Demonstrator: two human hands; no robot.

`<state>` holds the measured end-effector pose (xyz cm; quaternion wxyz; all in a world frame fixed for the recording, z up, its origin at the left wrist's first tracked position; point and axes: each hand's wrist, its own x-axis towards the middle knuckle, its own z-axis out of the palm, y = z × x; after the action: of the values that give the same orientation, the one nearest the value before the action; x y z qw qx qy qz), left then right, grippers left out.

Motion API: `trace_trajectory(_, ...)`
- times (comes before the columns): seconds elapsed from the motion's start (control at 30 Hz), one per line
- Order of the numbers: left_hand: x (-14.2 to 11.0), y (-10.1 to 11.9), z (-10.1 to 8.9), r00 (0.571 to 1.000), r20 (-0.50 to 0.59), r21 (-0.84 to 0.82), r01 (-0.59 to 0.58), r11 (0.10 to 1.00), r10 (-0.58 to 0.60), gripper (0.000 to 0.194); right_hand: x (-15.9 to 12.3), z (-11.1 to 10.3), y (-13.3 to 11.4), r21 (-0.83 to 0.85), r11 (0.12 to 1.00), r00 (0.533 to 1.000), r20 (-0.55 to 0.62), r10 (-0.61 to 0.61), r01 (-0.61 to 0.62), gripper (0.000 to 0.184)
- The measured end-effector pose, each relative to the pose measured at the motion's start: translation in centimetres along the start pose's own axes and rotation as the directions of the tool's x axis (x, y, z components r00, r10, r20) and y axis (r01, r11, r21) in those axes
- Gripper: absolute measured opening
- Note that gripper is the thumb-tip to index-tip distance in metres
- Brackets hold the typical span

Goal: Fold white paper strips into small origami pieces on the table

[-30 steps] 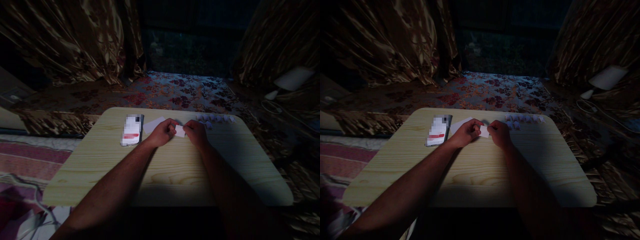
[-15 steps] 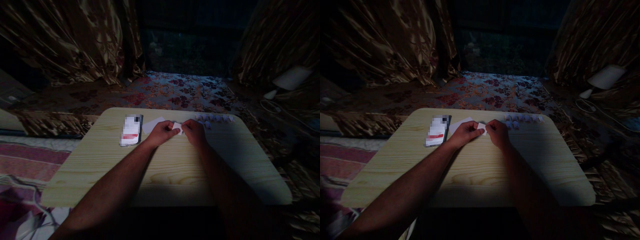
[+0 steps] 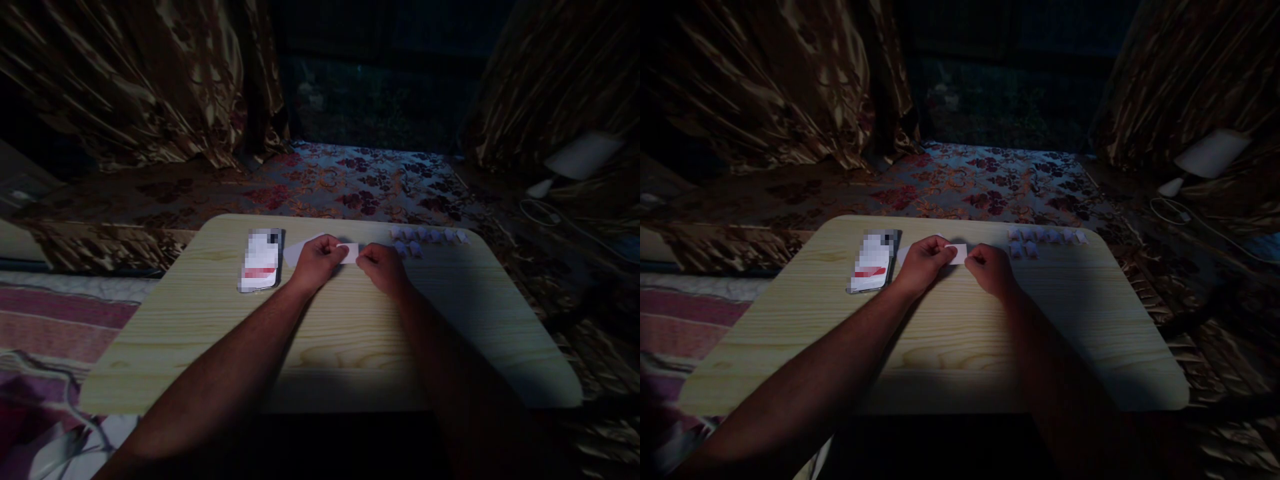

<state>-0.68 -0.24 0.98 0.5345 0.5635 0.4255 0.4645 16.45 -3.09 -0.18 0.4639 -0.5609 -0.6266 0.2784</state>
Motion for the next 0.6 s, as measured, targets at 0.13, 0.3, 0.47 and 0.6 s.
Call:
trace_trajectory(0.13,-0.24,0.19,0.13,0.999,0.049,0.065,-0.007,0.998,0.004,0.028,0.05,-0.12,-0.11,0.017,1.000,0.999,-0.048,0.018,-0.018,0.013)
trace_trajectory(0.3,-0.35,0.05,0.20,0.995,0.095,0.123,-0.040,0.992,0.028,0.028,0.09,-0.16,0.10,0.036,0.999,0.996,-0.085,0.000,0.003,0.013)
trace_trajectory(0.47,-0.19,-0.23,0.20,0.996,0.078,0.116,-0.057,0.992,0.048,0.026,0.01,-0.18,0.06,0.040,0.999,0.998,-0.057,0.003,-0.001,0.012)
trace_trajectory(0.6,-0.12,-0.24,0.21,0.996,0.064,0.077,-0.067,0.995,0.062,0.025,-0.02,-0.22,-0.34,0.070,0.997,0.999,-0.017,0.039,-0.038,0.008)
